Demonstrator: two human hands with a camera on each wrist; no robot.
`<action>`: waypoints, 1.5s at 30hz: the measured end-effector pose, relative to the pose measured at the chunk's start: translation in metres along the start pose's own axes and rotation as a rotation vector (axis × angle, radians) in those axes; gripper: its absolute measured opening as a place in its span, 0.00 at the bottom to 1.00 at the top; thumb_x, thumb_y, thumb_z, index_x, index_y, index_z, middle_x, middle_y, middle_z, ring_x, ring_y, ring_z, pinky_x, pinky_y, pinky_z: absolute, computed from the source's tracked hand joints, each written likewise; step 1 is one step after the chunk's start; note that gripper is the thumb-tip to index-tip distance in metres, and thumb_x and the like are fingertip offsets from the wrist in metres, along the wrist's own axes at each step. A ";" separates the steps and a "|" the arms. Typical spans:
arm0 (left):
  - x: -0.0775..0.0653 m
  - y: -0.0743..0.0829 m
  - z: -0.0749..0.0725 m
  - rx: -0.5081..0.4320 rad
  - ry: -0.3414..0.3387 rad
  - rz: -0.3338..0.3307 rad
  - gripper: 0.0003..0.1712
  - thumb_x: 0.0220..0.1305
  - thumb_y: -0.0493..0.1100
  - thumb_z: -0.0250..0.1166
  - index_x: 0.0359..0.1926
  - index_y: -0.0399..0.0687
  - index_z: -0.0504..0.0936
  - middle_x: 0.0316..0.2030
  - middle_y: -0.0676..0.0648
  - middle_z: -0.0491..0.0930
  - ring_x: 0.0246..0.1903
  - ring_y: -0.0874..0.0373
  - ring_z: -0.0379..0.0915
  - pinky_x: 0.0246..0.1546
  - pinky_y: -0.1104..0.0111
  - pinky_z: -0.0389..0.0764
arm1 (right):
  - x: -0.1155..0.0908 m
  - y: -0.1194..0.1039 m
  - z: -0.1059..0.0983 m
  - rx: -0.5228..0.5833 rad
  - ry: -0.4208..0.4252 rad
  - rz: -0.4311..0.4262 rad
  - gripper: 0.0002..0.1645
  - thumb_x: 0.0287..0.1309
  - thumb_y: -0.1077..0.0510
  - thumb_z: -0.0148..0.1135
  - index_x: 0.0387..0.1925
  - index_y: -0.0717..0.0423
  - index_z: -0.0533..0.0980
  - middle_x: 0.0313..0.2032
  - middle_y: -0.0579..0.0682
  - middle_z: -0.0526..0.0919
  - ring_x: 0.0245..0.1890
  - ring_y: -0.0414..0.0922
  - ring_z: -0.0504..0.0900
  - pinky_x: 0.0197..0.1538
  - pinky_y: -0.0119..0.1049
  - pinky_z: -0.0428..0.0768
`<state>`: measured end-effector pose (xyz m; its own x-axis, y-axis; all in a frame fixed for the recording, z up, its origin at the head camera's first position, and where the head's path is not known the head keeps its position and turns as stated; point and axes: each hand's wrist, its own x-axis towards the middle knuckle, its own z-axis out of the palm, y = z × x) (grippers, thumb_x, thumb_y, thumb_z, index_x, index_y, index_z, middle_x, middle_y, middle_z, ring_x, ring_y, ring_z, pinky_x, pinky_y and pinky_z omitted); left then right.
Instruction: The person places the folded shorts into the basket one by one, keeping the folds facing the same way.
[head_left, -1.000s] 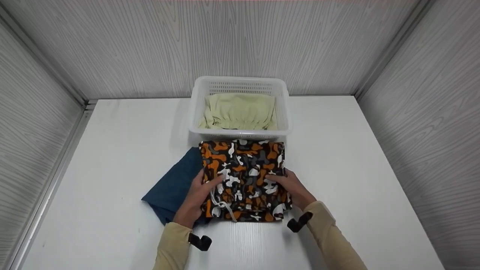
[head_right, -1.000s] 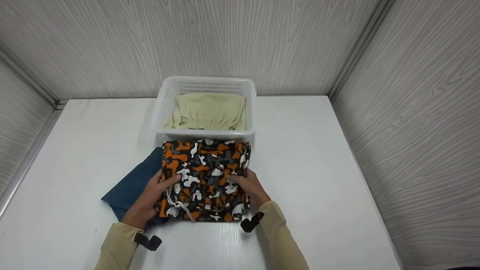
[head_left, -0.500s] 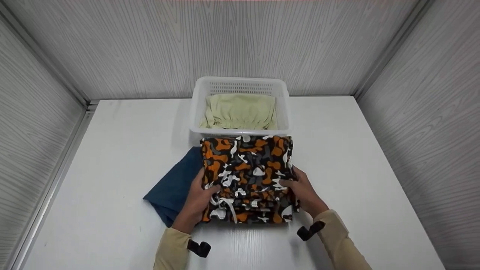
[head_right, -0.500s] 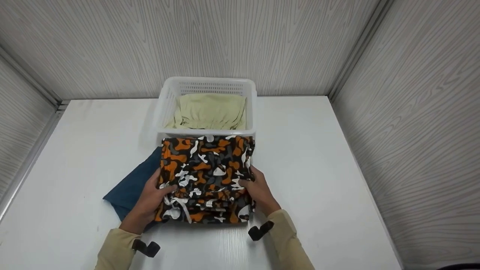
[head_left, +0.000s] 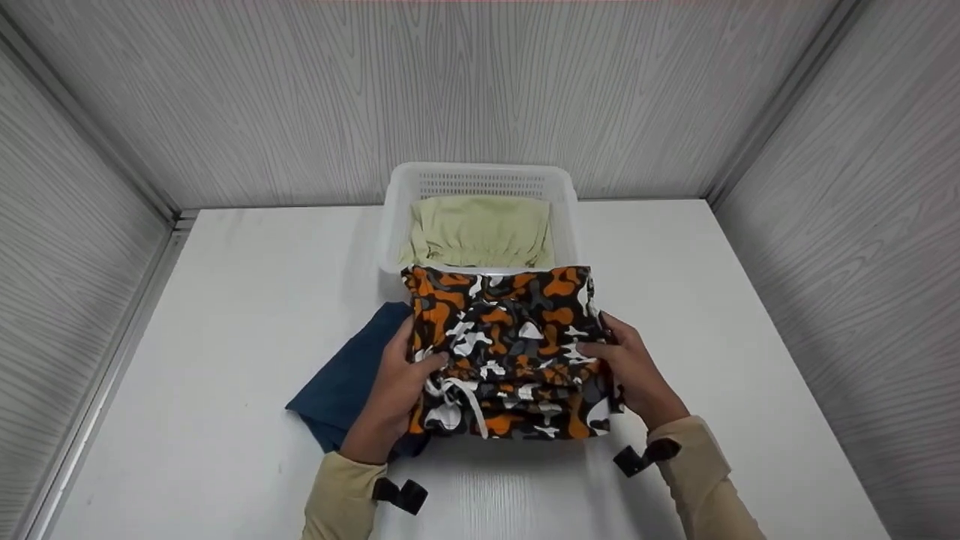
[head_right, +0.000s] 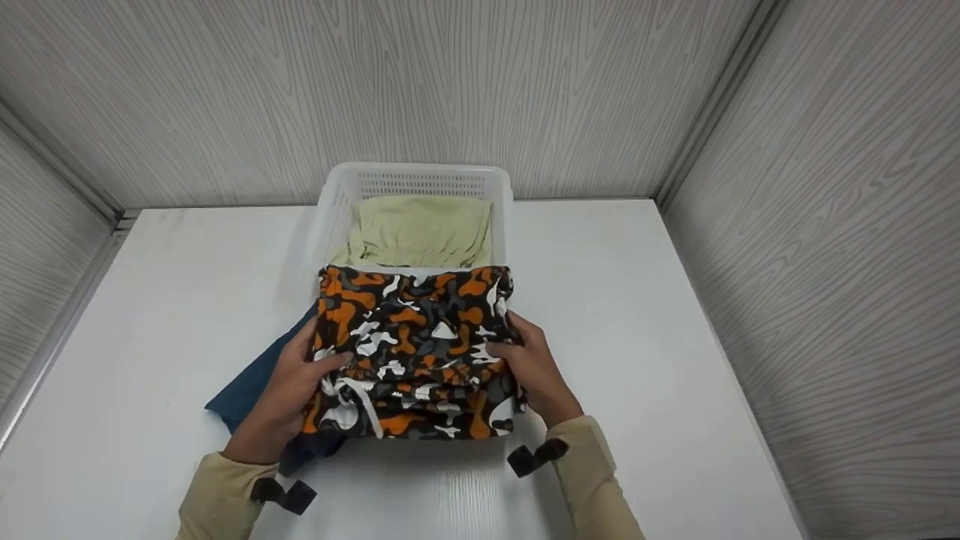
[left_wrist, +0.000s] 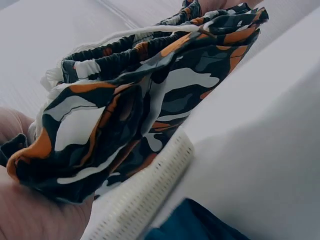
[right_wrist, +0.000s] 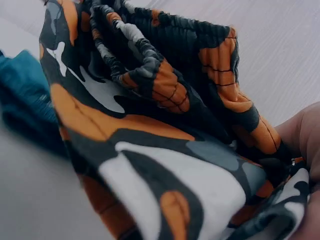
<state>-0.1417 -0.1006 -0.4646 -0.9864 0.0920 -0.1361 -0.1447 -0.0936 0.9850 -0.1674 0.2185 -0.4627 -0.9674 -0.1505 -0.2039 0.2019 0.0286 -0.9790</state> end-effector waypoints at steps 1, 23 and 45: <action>-0.002 0.004 0.002 0.002 -0.002 0.005 0.47 0.66 0.33 0.62 0.81 0.44 0.48 0.78 0.42 0.52 0.75 0.45 0.50 0.70 0.51 0.60 | -0.003 -0.003 0.000 0.006 -0.001 -0.007 0.34 0.62 0.68 0.62 0.70 0.56 0.70 0.57 0.57 0.78 0.52 0.51 0.79 0.54 0.42 0.78; 0.112 0.089 -0.023 0.120 0.013 0.021 0.47 0.70 0.35 0.60 0.82 0.55 0.45 0.77 0.48 0.52 0.73 0.52 0.56 0.69 0.62 0.64 | 0.101 -0.105 0.005 -0.200 0.007 -0.150 0.31 0.68 0.68 0.55 0.69 0.46 0.72 0.57 0.55 0.79 0.51 0.48 0.77 0.56 0.45 0.75; 0.129 0.042 -0.013 0.949 0.001 -0.233 0.44 0.72 0.37 0.57 0.77 0.30 0.40 0.66 0.29 0.67 0.64 0.35 0.67 0.61 0.51 0.72 | 0.126 -0.061 0.042 -0.902 0.069 0.008 0.35 0.63 0.68 0.52 0.71 0.71 0.62 0.66 0.67 0.70 0.62 0.58 0.74 0.58 0.49 0.75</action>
<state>-0.2761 -0.1053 -0.4426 -0.9412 0.0065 -0.3377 -0.2132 0.7640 0.6090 -0.2951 0.1561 -0.4289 -0.9794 -0.0887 -0.1817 0.0394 0.7978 -0.6017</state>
